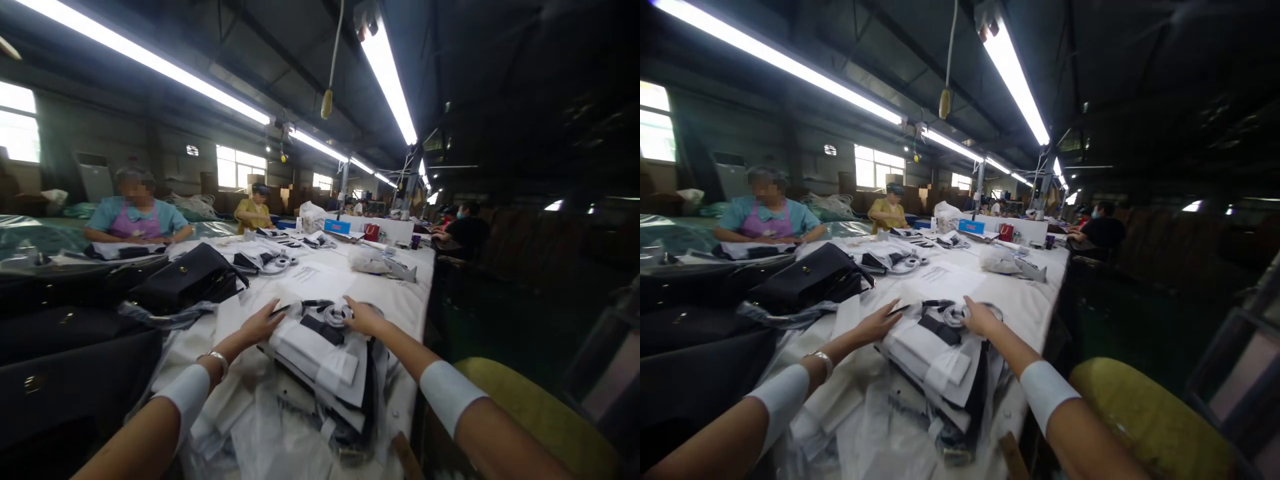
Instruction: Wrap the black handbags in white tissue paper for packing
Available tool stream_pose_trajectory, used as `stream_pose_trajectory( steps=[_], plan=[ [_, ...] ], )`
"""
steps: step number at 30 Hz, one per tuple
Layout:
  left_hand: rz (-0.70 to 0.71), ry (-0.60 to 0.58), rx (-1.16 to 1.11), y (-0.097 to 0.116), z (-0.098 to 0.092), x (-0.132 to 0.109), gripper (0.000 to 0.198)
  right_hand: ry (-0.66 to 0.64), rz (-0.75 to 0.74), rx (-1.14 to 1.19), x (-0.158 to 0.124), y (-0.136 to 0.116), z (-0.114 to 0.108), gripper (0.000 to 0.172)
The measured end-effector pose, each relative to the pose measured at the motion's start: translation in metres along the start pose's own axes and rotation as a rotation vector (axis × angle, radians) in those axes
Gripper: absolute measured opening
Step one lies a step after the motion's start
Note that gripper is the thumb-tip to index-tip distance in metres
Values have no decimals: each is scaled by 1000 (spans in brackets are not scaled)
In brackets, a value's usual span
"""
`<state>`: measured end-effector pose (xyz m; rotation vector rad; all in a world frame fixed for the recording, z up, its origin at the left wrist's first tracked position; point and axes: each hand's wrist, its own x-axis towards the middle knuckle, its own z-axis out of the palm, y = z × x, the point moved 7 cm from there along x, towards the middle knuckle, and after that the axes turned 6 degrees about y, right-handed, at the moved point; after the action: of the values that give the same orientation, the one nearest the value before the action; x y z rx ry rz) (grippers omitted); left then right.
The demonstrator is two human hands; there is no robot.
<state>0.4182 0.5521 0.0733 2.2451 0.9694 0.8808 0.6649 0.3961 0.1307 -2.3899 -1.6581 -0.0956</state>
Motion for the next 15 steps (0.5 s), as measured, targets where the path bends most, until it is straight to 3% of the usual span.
stream_pose_trajectory(
  steps=[2, 4, 8, 11, 15],
  plan=[
    [46, 35, 62, 1, 8, -5, 42, 4, 23, 11, -7, 9, 10, 47],
    [73, 86, 123, 5, 14, -10, 44, 62, 22, 27, -21, 10, 6, 50],
    [80, 159, 224, 22, 16, -19, 39, 203, -146, 92, -81, -29, 0, 47],
    [64, 178, 279, 43, 6, -32, 40, 174, -443, 110, -135, -66, 26, 53],
    [101, 124, 281, 80, -21, -69, 41, 143, -496, 34, -153, -64, 66, 55]
  ],
)
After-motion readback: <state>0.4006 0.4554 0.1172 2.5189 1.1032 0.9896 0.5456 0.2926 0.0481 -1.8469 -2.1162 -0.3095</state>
